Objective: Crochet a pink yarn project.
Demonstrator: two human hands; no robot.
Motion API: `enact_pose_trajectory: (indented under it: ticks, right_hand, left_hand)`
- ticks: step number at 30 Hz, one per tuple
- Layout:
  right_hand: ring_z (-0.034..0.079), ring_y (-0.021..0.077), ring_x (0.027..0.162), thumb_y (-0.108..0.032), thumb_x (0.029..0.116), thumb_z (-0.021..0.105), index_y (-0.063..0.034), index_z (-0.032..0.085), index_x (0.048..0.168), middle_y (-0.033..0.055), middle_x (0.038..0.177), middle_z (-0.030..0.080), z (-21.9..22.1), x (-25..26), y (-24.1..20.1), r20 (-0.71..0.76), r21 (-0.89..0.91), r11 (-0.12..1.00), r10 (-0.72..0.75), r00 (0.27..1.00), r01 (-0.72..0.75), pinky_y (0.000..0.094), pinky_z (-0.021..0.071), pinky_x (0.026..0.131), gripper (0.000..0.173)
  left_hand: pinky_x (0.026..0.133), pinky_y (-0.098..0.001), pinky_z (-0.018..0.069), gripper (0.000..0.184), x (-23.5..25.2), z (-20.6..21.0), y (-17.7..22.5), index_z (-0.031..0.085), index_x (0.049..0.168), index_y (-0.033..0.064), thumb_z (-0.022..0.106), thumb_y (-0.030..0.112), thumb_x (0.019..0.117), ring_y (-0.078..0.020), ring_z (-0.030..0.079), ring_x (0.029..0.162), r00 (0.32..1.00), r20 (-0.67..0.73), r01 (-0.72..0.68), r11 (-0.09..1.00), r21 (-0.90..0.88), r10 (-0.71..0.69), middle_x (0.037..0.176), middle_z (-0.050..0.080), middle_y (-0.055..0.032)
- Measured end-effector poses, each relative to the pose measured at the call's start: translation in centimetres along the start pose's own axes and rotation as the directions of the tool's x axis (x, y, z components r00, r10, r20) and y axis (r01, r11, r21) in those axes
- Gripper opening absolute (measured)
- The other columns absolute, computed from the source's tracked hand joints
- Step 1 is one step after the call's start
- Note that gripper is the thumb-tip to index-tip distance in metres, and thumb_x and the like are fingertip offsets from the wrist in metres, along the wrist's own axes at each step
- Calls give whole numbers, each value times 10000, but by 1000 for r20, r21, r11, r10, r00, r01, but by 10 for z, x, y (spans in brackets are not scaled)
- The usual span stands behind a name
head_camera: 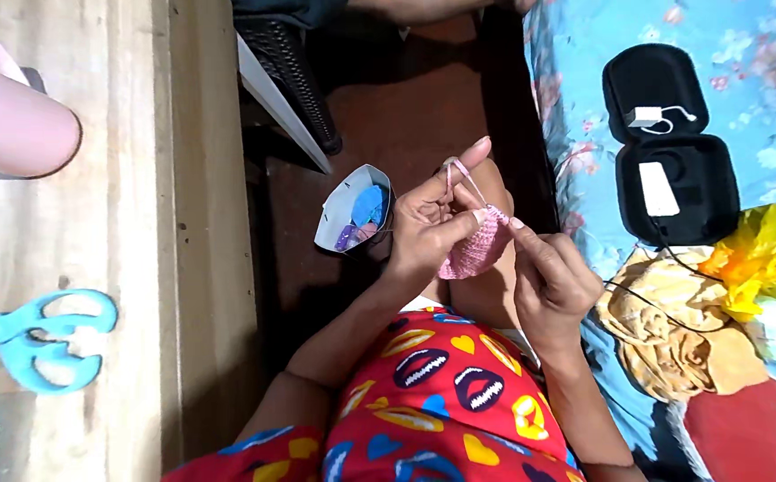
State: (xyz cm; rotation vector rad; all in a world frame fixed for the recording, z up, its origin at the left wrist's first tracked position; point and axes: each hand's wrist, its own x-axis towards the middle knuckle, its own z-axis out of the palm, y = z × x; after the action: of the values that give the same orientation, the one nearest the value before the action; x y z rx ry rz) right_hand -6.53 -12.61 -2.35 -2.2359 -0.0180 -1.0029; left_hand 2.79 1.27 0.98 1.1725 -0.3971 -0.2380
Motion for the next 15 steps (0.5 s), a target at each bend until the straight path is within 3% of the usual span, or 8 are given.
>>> enact_pose_trajectory:
  ticks: [4,8,10,12,15]
  right_hand:
    - [563,11,708,16,941,623,1,762,1143,29,831,623,-4,-1,1,97,331,917,202,974,-223,131,483,638,245]
    - [663,9,821,48,930,638,-53,763,1167,-8,1042,743,-7,0,-1,221,528,717,401,889,-454,170,561,713,286]
    - [677,22,840,52,926,644,-33,762,1159,13,1032,745,-4,-1,-1,179,496,760,383,906,-420,179,576,740,275]
    - [617,16,764,29,932,639,-10,763,1153,32,910,692,-1,-2,0,88,352,891,275,958,-288,149,525,685,256]
    - [540,51,656,-22,964,622,-13,766,1154,69,804,614,-1,-2,2,31,121,987,106,994,-109,167,449,593,238]
  left_hand:
    - [678,-194,565,600,1,-3,-1,547,1433,-10,559,-174,855,-45,646,691,996,32,90,992,-85,-88,819,690,4]
    - [704,-182,566,542,-5,4,-9,564,1378,-77,578,-165,843,-24,650,749,991,33,-133,990,51,132,906,710,-1]
    - [734,-182,555,502,-9,7,-13,593,1350,-75,583,-149,853,-29,639,780,975,26,-221,967,130,219,921,697,-19]
    - [735,-179,538,463,-9,8,-16,612,1314,-81,575,-144,856,-36,622,786,964,28,-265,952,154,264,910,681,-35]
    - [736,-172,551,491,-7,8,-14,609,1333,-76,586,-164,851,-25,639,777,980,-7,-198,975,98,199,925,703,-12]
